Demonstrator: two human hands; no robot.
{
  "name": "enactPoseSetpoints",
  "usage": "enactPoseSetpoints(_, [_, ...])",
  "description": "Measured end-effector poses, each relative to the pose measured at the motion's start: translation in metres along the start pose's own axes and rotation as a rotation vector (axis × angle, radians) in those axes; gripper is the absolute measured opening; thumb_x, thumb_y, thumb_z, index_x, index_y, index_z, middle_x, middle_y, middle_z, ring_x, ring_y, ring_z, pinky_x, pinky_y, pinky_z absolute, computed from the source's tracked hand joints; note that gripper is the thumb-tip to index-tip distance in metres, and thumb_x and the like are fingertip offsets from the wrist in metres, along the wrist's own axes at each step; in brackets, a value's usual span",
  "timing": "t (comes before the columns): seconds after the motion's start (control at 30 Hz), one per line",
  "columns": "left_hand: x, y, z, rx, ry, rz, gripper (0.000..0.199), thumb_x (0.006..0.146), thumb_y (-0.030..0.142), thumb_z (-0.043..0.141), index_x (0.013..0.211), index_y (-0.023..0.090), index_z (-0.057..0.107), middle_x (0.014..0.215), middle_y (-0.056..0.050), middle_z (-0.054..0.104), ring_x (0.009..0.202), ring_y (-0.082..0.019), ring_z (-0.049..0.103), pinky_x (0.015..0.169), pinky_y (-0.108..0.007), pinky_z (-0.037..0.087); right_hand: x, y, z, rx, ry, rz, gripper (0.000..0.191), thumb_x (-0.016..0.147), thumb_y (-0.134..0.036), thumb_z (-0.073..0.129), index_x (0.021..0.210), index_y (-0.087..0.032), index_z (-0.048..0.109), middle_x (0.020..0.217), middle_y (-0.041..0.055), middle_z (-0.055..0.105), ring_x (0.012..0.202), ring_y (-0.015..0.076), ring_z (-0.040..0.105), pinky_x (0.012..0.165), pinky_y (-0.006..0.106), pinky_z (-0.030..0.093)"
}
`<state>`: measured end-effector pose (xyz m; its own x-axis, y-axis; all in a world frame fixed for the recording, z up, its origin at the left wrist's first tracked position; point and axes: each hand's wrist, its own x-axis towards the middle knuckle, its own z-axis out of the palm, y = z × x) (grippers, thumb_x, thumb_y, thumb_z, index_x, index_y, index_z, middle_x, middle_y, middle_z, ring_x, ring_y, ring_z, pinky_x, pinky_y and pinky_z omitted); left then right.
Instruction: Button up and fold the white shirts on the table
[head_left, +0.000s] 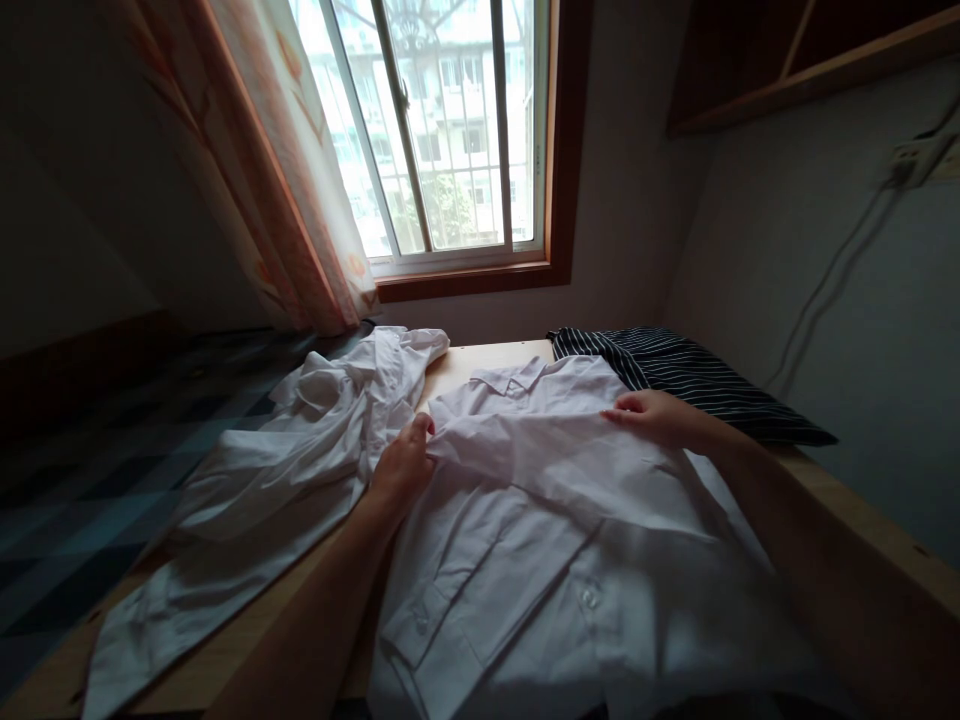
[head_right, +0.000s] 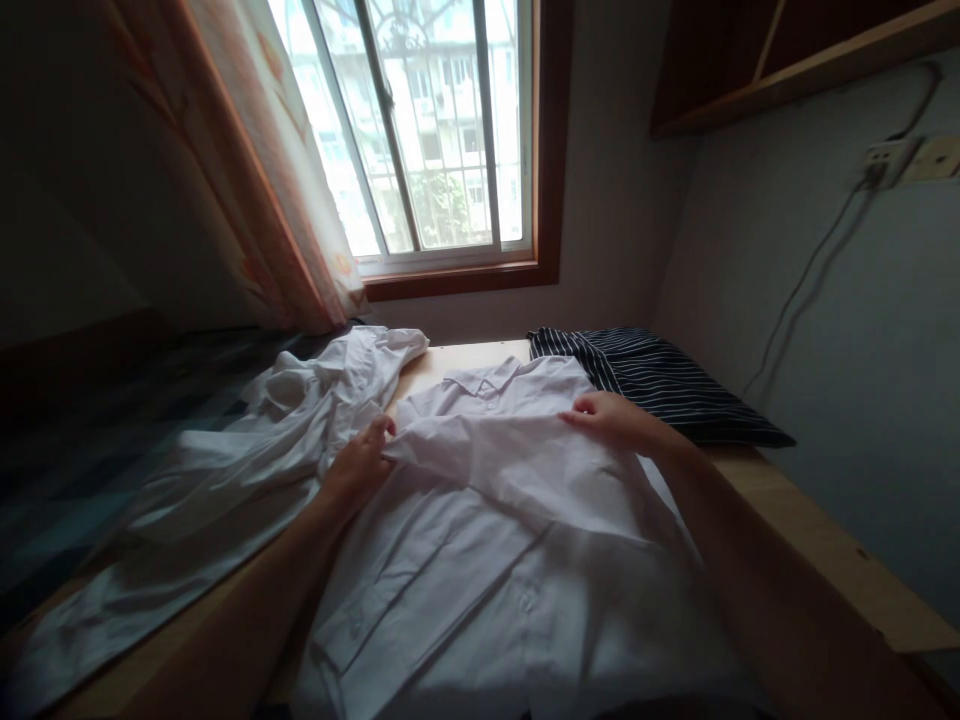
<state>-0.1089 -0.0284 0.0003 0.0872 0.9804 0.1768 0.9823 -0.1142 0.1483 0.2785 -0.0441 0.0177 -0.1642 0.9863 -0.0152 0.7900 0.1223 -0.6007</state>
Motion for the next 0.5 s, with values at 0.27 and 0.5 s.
enactPoseSetpoints(0.27, [-0.001,-0.001,0.002,0.119,0.002,0.013,0.028,0.081,0.002,0.044,0.096,0.019,0.06,0.102,-0.011,0.067,0.098,-0.025,0.06,0.086,-0.034,0.045,-0.012,0.015,-0.015,-0.129,-0.382,0.052,0.037,0.079,-0.051,0.059,0.087,-0.019,0.075,0.086,0.0046,0.073,0.077,0.0201,0.06,0.064,0.026,0.04])
enactPoseSetpoints(0.5, [0.002,-0.031,-0.008,0.006,-0.14,0.264,0.03,0.077,0.014,0.057,0.102,0.022,0.072,0.112,-0.008,0.07,0.11,-0.025,0.061,0.099,-0.036,0.046,-0.011,0.003,0.0,-0.152,-0.521,-0.002,0.034,0.078,-0.046,0.061,0.091,-0.017,0.074,0.081,0.0038,0.07,0.068,0.0154,0.055,0.057,0.024,0.036])
